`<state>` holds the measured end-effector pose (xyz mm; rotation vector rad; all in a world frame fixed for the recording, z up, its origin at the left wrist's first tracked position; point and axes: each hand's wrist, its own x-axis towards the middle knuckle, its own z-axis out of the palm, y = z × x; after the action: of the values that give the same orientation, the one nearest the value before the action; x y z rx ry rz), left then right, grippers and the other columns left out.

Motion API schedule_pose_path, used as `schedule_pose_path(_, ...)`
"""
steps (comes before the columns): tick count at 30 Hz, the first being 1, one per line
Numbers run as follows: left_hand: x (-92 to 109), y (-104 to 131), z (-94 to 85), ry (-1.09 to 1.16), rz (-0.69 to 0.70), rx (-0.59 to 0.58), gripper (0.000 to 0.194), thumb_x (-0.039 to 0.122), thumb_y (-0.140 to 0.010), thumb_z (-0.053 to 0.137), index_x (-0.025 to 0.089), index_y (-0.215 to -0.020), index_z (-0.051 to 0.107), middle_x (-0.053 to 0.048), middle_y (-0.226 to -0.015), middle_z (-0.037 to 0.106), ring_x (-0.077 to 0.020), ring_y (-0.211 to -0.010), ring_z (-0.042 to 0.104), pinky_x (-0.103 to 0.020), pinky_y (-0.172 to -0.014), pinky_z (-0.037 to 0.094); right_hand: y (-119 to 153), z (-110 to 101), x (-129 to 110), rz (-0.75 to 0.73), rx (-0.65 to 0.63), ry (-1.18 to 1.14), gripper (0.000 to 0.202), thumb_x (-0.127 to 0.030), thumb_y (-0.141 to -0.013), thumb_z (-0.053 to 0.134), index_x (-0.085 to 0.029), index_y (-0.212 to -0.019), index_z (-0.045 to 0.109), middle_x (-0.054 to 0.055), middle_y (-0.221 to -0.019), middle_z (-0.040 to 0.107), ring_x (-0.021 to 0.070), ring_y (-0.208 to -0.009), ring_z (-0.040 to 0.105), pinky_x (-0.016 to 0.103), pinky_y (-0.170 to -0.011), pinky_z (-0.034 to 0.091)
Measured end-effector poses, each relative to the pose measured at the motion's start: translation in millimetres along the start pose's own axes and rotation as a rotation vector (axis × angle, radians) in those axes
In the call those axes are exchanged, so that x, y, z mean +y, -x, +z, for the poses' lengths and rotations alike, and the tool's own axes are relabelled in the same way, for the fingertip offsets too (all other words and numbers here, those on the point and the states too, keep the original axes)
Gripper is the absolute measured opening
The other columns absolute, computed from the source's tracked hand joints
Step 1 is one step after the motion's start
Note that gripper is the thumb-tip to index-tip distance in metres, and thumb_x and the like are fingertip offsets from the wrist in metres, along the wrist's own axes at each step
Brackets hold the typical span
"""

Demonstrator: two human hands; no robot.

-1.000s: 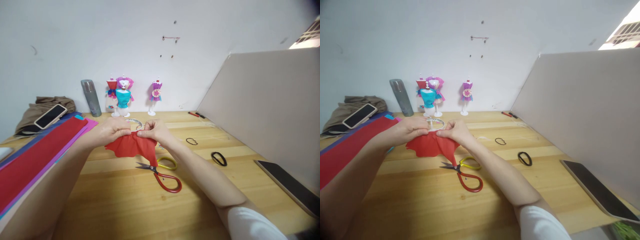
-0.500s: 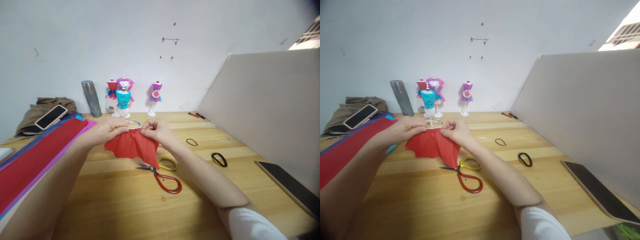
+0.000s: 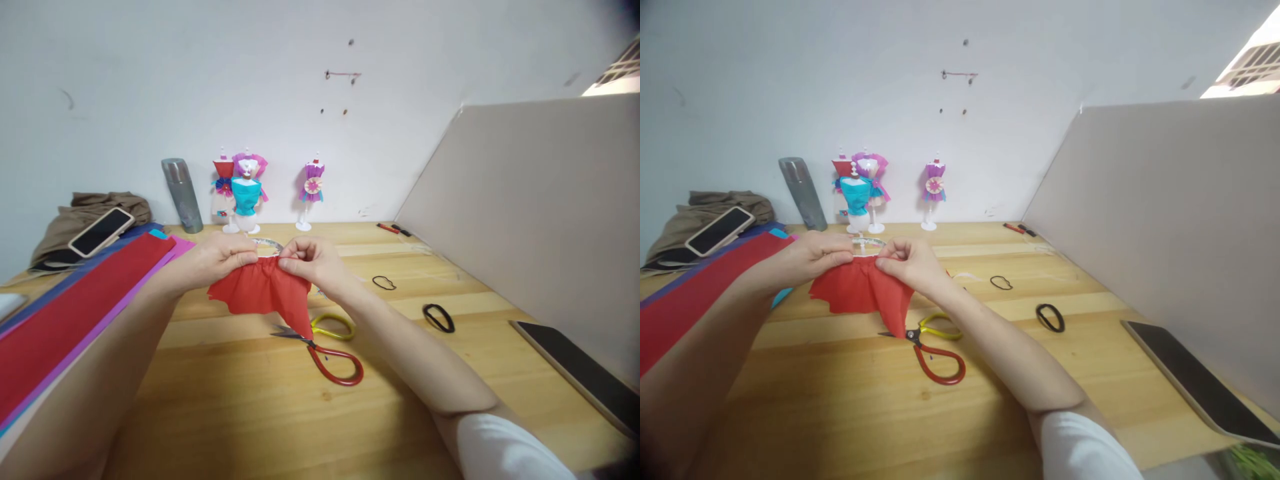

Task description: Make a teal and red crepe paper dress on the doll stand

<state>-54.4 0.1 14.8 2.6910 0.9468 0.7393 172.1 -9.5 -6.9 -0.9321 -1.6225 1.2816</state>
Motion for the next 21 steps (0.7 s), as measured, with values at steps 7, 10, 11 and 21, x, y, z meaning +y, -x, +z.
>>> schedule_pose_path(7, 2.3, 0.7, -0.7, -0.005, -0.009, 0.022, 0.042, 0.045, -0.1, 0.043, 0.019, -0.083, 0.07, -0.002, -0.074, 0.069, -0.0176, -0.074, 0.063, -0.026, -0.07, 0.049, -0.6, -0.1, -0.5, -0.034, -0.007, 0.007, 0.023, -0.036, -0.061, 0.073, -0.018, -0.068, 0.059, -0.005, -0.054, 0.051, 0.008, -0.051, 0.042, 0.023, -0.051, 0.029)
schedule_pose_path(10, 3.4, 0.9, -1.4, -0.003, -0.01, 0.03, 0.042, 0.046, -0.099, 0.044, 0.018, -0.081, 0.069, -0.002, -0.071, 0.067, -0.0168, -0.071, 0.062, -0.025, -0.067, 0.048, -0.9, -0.3, 0.5, -0.039, -0.004, 0.04, 0.025, -0.037, -0.061, 0.072, -0.019, -0.067, 0.056, -0.005, -0.056, 0.052, 0.008, -0.052, 0.041, 0.023, -0.05, 0.027)
schedule_pose_path(11, 3.9, 0.9, -1.6, -0.003, -0.011, 0.026, 0.042, 0.046, -0.099, 0.044, 0.018, -0.081, 0.069, -0.001, -0.071, 0.067, -0.0166, -0.071, 0.062, -0.024, -0.067, 0.048, -1.0, -0.4, 1.1, -0.039, -0.007, 0.047, 0.026, -0.038, -0.061, 0.072, -0.019, -0.067, 0.055, -0.005, -0.055, 0.051, 0.0079, -0.051, 0.041, 0.023, -0.05, 0.027)
schedule_pose_path(21, 8.4, -0.9, -5.3, -0.033, -0.024, -0.014, 0.043, 0.042, -0.099, 0.039, 0.017, -0.07, 0.058, 0.001, -0.066, 0.058, -0.0133, -0.064, 0.054, -0.022, -0.062, 0.041, -2.4, -1.7, 1.7, -0.048, 0.01, 0.063, 0.028, -0.039, -0.062, 0.073, -0.019, -0.066, 0.053, -0.007, -0.052, 0.047, 0.0071, -0.049, 0.037, 0.023, -0.049, 0.025)
